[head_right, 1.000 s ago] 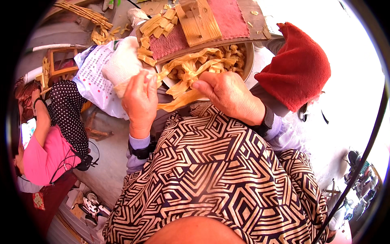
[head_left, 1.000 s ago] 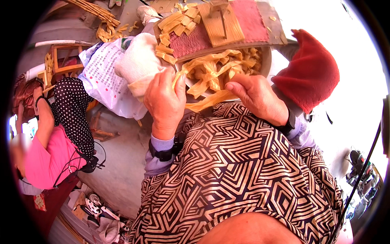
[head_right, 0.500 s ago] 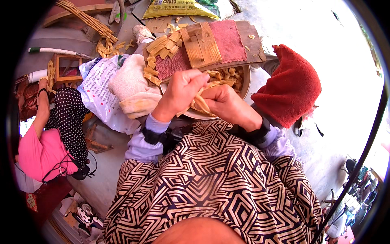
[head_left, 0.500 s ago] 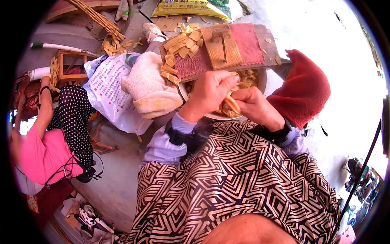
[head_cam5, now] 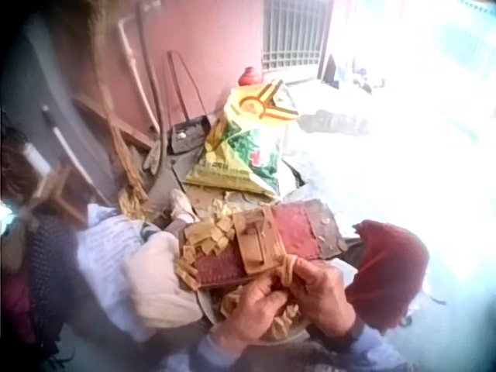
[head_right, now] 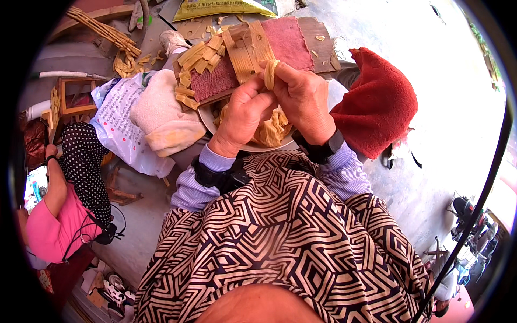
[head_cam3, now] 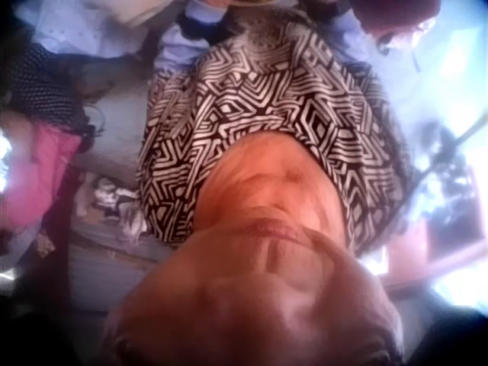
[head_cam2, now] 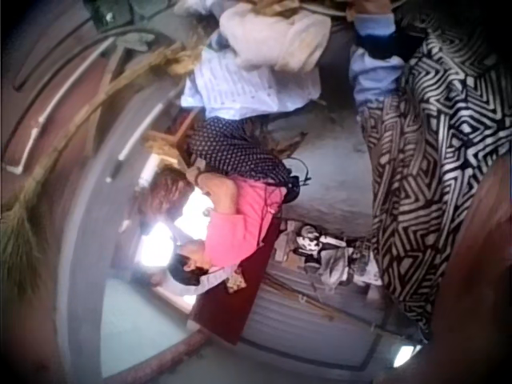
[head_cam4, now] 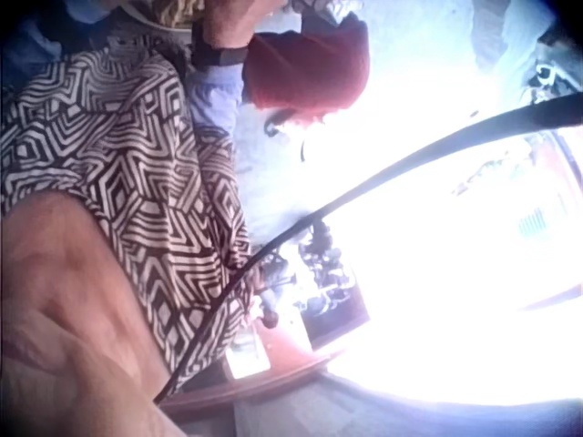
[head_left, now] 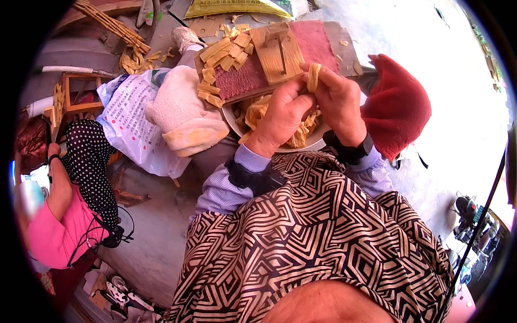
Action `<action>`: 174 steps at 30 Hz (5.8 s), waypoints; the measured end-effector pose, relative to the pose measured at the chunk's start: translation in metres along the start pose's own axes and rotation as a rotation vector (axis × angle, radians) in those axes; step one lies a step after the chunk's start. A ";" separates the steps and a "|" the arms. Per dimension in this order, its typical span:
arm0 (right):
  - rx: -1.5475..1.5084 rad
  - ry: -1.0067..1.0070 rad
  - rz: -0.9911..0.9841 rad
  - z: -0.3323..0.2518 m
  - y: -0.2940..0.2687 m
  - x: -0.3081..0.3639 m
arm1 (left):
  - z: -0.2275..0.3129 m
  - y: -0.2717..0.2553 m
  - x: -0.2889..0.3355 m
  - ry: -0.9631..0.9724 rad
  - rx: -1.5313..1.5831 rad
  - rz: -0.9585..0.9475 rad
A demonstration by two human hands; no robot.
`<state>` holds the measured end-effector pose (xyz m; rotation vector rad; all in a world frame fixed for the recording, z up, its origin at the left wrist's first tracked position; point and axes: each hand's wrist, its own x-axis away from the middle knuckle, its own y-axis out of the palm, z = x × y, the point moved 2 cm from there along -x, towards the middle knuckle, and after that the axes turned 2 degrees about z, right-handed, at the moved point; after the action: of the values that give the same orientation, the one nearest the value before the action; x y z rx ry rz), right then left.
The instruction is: The person picks up thin yellow strips from a large bowl and folds them into small bundles by hand while sitting outdoors.
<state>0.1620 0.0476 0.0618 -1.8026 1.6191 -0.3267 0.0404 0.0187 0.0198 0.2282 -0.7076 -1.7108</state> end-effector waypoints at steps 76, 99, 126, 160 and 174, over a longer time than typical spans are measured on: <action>-0.332 0.098 -0.123 0.006 -0.003 0.024 | 0.019 -0.012 0.037 0.764 -1.644 0.232; -0.581 0.161 -0.584 0.032 -0.003 0.006 | 0.020 -0.038 0.020 -0.314 -0.092 0.060; -0.167 0.039 -0.312 0.046 0.026 -0.059 | 0.026 -0.100 -0.049 0.012 -0.629 0.284; -0.999 0.441 -0.638 -0.014 -0.017 0.015 | 0.006 -0.021 -0.019 0.299 -0.332 0.040; -0.381 0.070 -0.226 0.025 -0.006 0.013 | -0.009 0.002 0.007 -0.098 0.180 -0.179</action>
<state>0.1842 0.0428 0.0433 -2.2938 1.6077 -0.1915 0.0443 0.0090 0.0152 0.3433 -0.9392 -1.8387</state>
